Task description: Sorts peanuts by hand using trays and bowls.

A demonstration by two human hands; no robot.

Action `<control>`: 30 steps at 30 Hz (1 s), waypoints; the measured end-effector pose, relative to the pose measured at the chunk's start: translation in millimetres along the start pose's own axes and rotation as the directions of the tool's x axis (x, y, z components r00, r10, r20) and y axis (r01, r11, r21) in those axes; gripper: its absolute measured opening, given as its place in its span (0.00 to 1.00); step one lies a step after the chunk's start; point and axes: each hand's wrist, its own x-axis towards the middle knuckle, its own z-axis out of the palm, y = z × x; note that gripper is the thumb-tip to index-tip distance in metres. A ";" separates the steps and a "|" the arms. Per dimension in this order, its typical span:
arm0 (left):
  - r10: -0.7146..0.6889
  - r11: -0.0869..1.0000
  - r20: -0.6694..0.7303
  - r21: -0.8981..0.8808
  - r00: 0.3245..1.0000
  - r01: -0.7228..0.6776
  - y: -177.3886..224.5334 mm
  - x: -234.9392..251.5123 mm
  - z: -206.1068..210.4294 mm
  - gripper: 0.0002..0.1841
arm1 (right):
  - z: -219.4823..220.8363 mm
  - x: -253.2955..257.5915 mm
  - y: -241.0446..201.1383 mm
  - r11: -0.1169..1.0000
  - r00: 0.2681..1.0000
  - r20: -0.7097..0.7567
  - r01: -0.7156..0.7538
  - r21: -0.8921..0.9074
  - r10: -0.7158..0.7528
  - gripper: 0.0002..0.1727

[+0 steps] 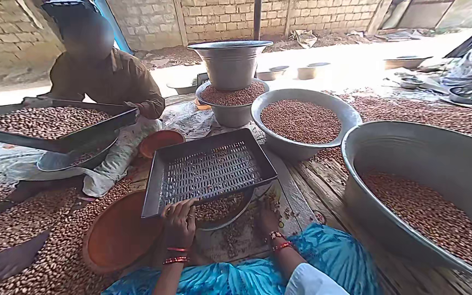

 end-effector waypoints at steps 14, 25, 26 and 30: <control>-0.067 0.998 0.022 -0.021 0.998 0.067 7.1 -2.0 -0.9 0.22 | -3.6 0.1 -2.8 1.000 0.999 0.036 -0.004 -0.008 0.005 0.39; -0.012 1.000 0.015 0.015 1.000 0.012 1.9 -0.8 4.0 0.24 | -4.2 -3.8 -2.5 1.000 0.999 0.024 0.024 -0.004 -0.024 0.36; -0.008 1.000 0.015 0.021 1.000 0.008 2.2 -0.7 3.7 0.24 | -4.7 -4.5 -2.5 1.000 0.999 0.022 0.026 -0.005 -0.026 0.36; -0.009 0.999 0.012 0.045 1.000 0.008 3.6 -0.5 2.0 0.24 | -10.2 -5.9 -3.7 0.996 1.000 -0.015 0.010 0.090 -0.008 0.38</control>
